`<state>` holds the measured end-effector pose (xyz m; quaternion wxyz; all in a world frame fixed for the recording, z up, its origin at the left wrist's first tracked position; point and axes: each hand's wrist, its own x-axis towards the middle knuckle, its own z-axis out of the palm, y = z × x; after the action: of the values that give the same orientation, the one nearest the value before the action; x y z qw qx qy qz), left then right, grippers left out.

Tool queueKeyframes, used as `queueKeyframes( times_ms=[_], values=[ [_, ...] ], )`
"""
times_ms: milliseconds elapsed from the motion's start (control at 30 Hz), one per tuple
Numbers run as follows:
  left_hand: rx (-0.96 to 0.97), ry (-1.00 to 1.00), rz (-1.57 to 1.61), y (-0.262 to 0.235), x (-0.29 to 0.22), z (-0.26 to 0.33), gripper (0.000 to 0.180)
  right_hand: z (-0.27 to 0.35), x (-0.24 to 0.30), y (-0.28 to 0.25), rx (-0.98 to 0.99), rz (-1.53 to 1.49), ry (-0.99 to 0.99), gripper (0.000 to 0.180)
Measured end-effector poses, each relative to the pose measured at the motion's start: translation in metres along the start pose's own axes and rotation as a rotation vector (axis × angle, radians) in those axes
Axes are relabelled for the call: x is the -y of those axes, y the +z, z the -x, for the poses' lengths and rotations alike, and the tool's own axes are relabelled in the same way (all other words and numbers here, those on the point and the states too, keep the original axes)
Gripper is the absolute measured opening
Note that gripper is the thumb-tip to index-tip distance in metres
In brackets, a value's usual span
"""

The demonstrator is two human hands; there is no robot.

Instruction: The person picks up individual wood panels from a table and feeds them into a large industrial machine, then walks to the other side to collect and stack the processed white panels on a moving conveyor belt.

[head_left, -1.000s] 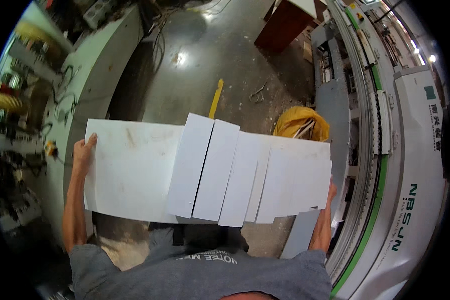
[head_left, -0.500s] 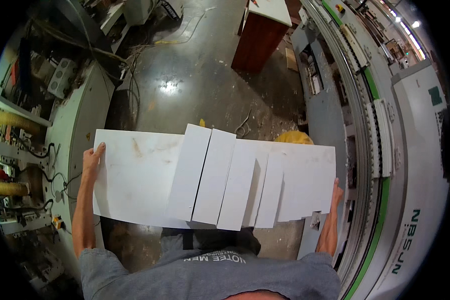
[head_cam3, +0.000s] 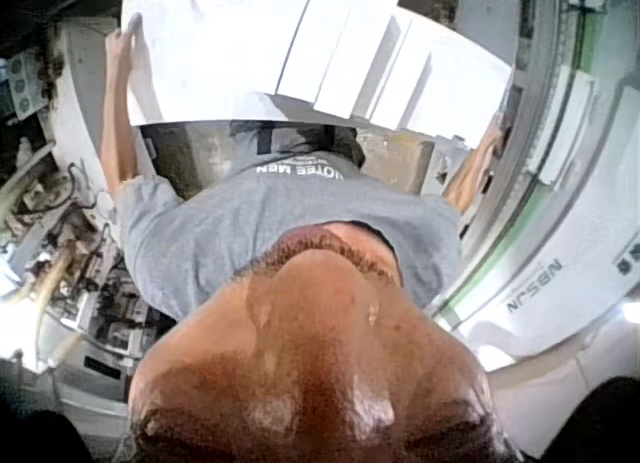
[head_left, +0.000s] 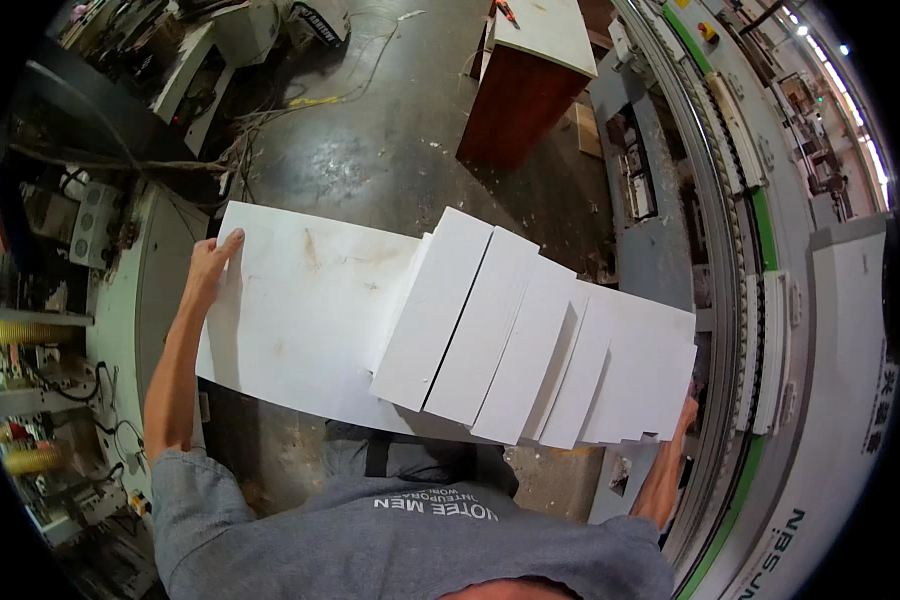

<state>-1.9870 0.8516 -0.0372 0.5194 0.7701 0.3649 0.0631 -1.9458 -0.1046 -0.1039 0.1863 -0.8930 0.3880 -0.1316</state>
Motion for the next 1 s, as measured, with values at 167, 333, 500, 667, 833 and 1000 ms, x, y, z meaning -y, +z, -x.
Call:
queueKeyframes(
  times_ms=[167, 333, 500, 667, 833, 1000],
  values=[
    [0.087, 0.015, -0.009, 0.03, -0.058, -0.095, 0.052, -0.014, 0.072, 0.018, 0.04, -0.025, 0.045, 0.075],
    [0.093, 0.051, -0.141, 0.068, -0.116, -0.185, 0.054, -0.038, 0.132, 0.048, 0.049, -0.038, 0.086, 0.075],
    [0.123, 0.064, -0.176, 0.118, -0.171, -0.281, 0.053, -0.071, 0.189, 0.086, 0.057, -0.039, 0.121, 0.074],
    [0.176, 0.056, -0.177, 0.169, -0.238, -0.358, 0.054, -0.104, 0.242, 0.116, 0.049, -0.034, 0.168, 0.074],
    [0.202, 0.069, -0.196, 0.219, -0.293, -0.448, 0.057, -0.128, 0.292, 0.138, 0.045, -0.012, 0.213, 0.074],
    [0.208, 0.129, -0.283, 0.272, -0.361, -0.537, 0.057, -0.13, 0.34, 0.154, 0.014, 0.005, 0.289, 0.074]
  ],
)
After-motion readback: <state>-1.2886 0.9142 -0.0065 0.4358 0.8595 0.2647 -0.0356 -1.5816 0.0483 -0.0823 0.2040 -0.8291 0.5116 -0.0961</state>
